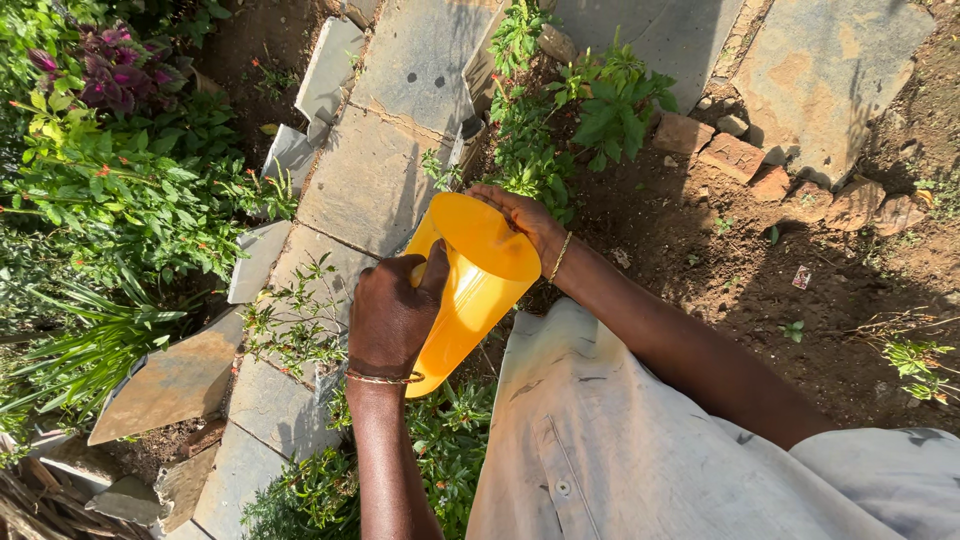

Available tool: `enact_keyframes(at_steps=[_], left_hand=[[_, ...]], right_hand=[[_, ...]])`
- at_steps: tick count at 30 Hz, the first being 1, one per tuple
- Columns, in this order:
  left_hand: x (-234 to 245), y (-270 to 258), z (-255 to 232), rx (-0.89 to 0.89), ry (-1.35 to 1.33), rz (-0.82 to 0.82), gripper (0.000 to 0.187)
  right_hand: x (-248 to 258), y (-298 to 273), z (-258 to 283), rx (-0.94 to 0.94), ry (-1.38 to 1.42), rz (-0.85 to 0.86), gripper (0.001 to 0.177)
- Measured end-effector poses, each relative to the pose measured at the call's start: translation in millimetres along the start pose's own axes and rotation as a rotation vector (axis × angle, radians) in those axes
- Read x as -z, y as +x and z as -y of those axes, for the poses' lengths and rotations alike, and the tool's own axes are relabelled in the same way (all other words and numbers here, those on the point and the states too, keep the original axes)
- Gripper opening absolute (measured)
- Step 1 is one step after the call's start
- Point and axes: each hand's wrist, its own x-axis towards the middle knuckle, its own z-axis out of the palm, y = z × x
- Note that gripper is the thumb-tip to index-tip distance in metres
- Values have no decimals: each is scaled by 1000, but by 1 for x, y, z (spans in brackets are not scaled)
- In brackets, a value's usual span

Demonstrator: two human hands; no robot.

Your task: The person waters several plants in a garden by pouring water from a yellow pitcher, then refills the pitcher from a stone water tank and continues watering.

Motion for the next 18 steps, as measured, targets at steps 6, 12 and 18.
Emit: enact_keyframes(at_steps=[6, 12, 18], left_hand=[[2, 5, -1, -12, -20, 21, 45], [1, 12, -6, -47, -1, 19, 46], [-2, 17, -16, 21, 1, 73, 45]], right_hand=[[25, 20, -4, 117, 23, -185, 26], [20, 20, 1, 150, -14, -182, 33], [19, 14, 13, 144, 24, -213, 28]])
